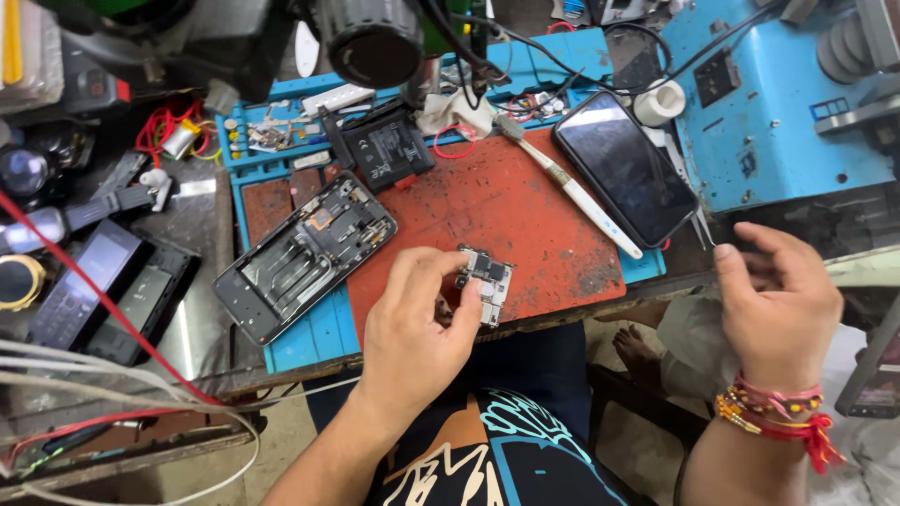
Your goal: The person cleans a mobile phone circuit board with a toothbrush and then handles the component with a pair of tweezers at a workbench.
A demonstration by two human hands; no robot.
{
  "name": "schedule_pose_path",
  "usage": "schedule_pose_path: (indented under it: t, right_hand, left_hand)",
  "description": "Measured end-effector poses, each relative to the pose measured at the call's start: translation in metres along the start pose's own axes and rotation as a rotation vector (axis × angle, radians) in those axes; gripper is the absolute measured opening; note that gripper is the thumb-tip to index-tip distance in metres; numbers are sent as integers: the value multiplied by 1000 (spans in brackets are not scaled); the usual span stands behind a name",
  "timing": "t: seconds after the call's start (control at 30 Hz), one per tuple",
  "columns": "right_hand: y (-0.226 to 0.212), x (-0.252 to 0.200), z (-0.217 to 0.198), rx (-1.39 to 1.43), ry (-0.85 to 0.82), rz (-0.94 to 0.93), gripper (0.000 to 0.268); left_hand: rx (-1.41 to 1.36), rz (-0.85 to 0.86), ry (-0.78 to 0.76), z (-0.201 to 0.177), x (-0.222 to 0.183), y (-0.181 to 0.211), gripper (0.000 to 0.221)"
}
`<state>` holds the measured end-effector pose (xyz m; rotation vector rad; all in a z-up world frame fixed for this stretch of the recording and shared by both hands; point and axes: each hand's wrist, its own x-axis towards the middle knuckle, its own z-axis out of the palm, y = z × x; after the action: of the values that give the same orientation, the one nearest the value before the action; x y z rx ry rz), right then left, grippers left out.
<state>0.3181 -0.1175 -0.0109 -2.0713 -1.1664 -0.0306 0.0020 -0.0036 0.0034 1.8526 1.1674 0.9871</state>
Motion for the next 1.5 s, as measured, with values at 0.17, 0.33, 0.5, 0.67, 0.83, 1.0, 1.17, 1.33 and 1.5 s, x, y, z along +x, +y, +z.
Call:
schedule_pose_path:
  t: [0.17,0.33,0.5,0.67,0.83,1.0,1.17,1.33,1.5]
  right_hand:
    - [6,6,-19,214,96,151,20]
    - [19,12,-31,227,204,256,24]
    - [34,12,-28,168,259,214,15]
    - [-20,-1,-14,242,55,-7,12]
    - [-66,-9,14,172,-162,-282,13]
    - [-117,12,45,197,-291,-218,26]
    - [-128,28,64,-83,-257,-443,28]
    - [-116,23,59,-121,-294,-325,29]
    - [-114,14,53,-79,-300,-218,29]
  left_hand:
    - [58,191,-94,-7,5,-1,48]
    - [84,236,-286,-13,8,-4,61]
    - [97,287,-286,-12,6,-9,61]
    - [118,286,-206,-6,2,-10,55]
    - [107,293,-198,-6,2,-9,55]
    - [102,275,-261,-10,4,-9,59]
    - [92,278,-268,-14,3,-9,60]
    - [149,360,-130,-4,-5,-11,41]
    - [197,315,-55,0,-8,-4,29]
